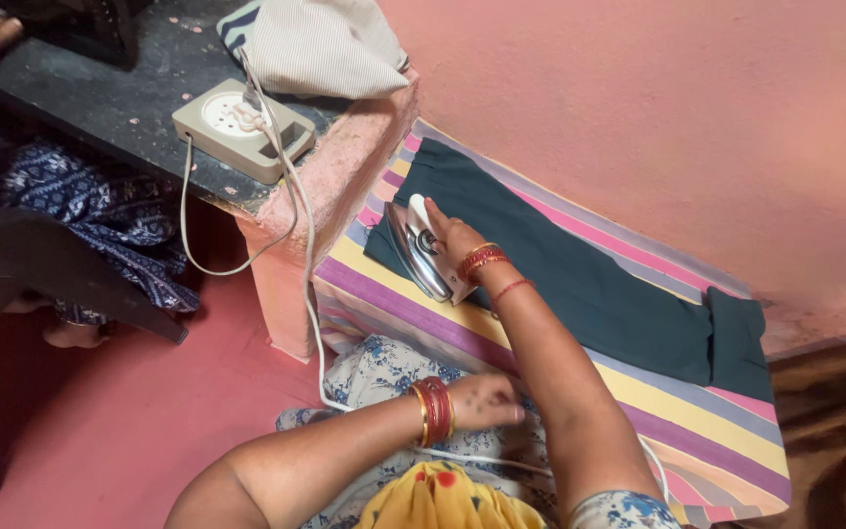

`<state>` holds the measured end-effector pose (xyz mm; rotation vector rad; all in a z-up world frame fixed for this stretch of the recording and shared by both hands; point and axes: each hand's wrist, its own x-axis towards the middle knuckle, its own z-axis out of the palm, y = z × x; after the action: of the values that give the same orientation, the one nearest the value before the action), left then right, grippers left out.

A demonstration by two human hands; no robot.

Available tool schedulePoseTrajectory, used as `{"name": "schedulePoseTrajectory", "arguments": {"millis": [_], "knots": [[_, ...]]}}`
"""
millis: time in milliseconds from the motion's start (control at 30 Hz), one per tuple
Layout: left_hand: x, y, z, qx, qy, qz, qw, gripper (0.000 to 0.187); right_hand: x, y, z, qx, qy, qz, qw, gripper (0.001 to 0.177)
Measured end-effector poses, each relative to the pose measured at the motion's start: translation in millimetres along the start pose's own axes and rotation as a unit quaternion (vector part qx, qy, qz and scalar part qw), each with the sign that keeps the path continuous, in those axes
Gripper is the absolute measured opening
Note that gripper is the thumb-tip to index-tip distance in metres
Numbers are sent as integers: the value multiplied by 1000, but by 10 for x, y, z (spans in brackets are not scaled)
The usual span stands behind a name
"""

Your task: The person irons a dark green pair of trousers laid out on a striped ironing board. They use a white electric iron to smooth the fabric, moving it back and forth across the legs and waist area. The person adjusts the trousers with their hands to ensure even coverage and then folds the garment after ironing.

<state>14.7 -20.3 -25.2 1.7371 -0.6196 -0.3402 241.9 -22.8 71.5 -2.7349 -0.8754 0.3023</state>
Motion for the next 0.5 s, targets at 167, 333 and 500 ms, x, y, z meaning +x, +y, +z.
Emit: {"name": "schedulePoseTrajectory", "arguments": {"millis": [167, 333, 500], "knots": [[-180, -121, 165, 164, -238, 39, 957, 65, -124, -255, -143, 0, -17, 101, 995, 65], [-69, -433, 467, 301, -378, 101, 870, 64, 64, -469, -317, -70, -25, 112, 991, 85], [-43, -539, 494, 218, -304, 402, 836, 53, 237, -582, -335, -96, -8, 122, 988, 95]]}}
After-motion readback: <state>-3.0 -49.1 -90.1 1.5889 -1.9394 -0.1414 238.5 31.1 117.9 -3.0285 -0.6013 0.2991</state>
